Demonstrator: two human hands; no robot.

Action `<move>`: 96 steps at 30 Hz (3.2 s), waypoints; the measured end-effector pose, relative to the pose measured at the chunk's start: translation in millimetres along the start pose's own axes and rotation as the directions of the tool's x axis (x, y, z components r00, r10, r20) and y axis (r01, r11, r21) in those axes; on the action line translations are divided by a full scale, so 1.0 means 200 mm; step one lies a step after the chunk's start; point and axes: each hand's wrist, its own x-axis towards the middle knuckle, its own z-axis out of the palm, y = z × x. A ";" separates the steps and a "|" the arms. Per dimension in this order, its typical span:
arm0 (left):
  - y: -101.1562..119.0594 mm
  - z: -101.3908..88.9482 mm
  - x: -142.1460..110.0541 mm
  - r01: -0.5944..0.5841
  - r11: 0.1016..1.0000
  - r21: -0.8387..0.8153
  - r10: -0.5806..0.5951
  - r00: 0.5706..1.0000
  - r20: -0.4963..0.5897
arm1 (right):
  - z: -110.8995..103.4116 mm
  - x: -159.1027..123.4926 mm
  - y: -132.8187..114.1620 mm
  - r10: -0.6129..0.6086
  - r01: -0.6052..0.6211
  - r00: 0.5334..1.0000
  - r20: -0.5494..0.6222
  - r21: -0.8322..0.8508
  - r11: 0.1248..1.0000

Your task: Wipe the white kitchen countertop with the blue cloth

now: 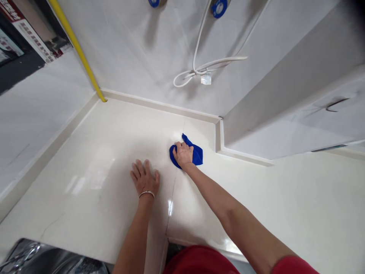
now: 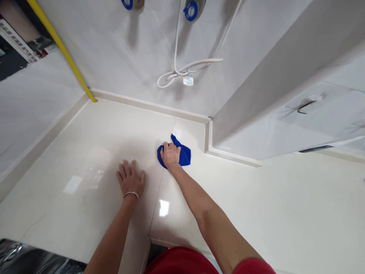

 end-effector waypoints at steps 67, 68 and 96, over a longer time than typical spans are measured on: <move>-0.01 -0.03 0.03 0.020 0.994 0.104 -0.030 0.995 0.100 | -0.01 0.62 0.26 0.000 -0.004 0.999 -0.041 -0.091 0.996; -0.01 -0.03 0.03 0.011 0.995 0.100 -0.020 0.996 0.084 | -0.02 0.56 0.26 -0.025 0.023 0.999 -0.019 -0.098 0.995; -0.02 0.01 0.02 0.015 0.993 0.117 -0.016 1.000 0.013 | 0.04 0.46 0.25 -0.075 0.088 0.986 -0.151 0.083 0.993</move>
